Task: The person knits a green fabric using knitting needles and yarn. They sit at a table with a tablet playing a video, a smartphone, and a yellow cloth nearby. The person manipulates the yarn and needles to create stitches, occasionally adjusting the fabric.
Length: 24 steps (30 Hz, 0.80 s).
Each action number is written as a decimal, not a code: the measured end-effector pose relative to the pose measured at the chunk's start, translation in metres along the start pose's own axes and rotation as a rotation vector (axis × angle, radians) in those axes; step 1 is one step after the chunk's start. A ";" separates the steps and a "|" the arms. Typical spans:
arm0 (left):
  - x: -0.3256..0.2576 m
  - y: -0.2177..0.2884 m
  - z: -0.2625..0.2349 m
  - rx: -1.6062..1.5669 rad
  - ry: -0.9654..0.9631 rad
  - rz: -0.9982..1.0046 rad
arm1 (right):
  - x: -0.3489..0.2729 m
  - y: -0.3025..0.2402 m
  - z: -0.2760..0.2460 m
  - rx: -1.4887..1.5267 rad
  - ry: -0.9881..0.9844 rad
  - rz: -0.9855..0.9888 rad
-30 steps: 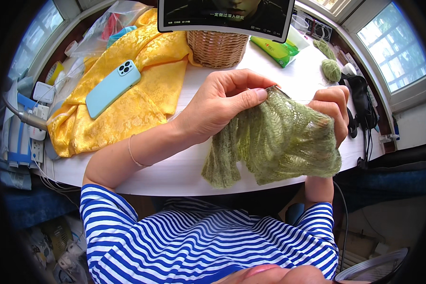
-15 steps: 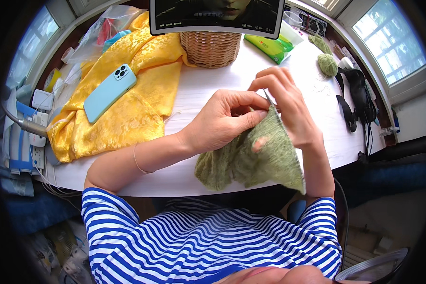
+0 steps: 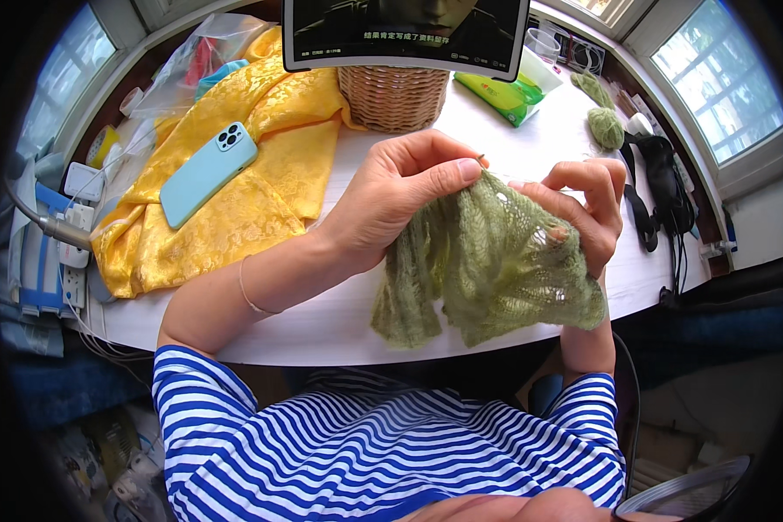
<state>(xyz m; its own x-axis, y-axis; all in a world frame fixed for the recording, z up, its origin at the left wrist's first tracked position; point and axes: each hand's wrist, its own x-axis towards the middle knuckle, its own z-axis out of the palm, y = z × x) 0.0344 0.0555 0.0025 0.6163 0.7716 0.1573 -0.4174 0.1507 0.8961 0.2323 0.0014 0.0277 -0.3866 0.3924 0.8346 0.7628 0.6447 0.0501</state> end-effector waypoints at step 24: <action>-0.004 0.001 0.008 0.143 0.001 0.065 | -0.004 0.017 0.011 0.083 0.129 -0.010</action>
<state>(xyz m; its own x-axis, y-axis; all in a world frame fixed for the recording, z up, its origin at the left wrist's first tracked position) 0.0363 0.0476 0.0061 0.5902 0.7778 0.2161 -0.3569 0.0114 0.9341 0.2412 0.0176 0.0195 -0.3195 0.3016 0.8983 0.7120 0.7020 0.0176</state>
